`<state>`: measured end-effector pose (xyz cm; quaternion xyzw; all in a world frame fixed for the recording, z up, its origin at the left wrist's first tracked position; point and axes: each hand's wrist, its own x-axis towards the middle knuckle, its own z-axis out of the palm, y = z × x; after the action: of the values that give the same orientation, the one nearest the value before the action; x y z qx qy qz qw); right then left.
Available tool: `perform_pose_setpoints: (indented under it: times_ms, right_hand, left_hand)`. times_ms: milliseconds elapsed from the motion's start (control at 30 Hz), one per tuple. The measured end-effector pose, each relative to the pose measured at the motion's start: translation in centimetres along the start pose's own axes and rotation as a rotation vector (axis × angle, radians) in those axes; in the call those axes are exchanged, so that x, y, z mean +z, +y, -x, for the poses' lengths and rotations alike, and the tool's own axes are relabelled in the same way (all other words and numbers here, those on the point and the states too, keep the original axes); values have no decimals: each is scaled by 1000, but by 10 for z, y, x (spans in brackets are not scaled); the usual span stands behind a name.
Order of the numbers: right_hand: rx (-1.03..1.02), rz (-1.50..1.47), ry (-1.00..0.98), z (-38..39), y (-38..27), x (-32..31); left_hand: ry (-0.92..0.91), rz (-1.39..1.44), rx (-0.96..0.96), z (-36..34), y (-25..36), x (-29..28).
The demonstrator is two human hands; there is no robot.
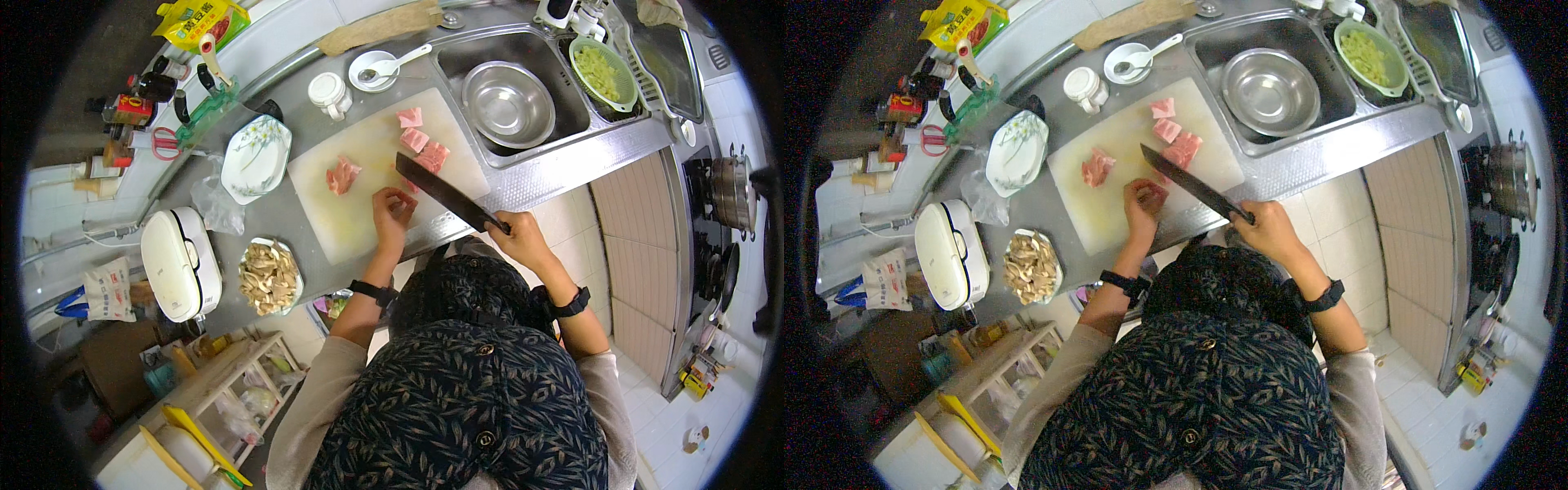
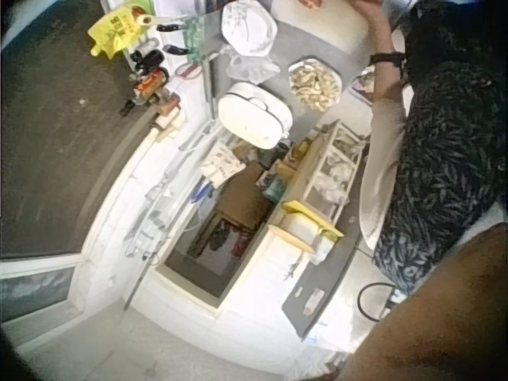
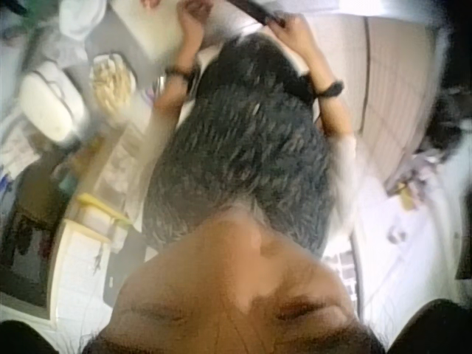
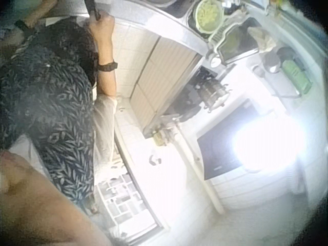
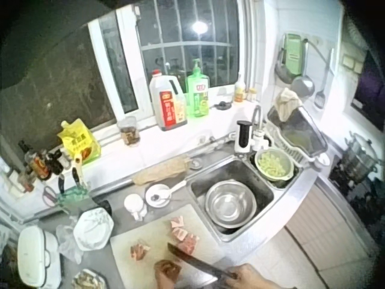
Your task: The person slices raw pork belly into thin strips on a cutting board using a cleaver. They repeatedly cut the meat and transfer the slices onto a nearby plate. The person briefly retrieves a plate from a dish rack before resuming cutting.
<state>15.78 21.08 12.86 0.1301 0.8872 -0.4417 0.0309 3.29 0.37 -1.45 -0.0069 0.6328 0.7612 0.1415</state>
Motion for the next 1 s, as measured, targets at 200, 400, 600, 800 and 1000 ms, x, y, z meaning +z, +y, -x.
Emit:
perform_pose_setpoints:
  times_ms: [200,400,600,800,1000]
  right_hand:
    - [-8,86,-9,-6,-3,17]
    - [21,156,-54,-10,3,17]
    - [91,181,-223,-18,-1,12]
    - [108,145,-241,-20,-4,18]
    - [146,141,-211,-21,-11,23]
  left_hand:
    - [-25,-294,240,-14,-25,-4]
    - [-7,-807,519,-4,-4,-7]
    - [-33,-876,612,-1,7,-13]
    - [-157,-857,733,-6,11,-12]
    - [-200,-846,703,-8,14,-11]
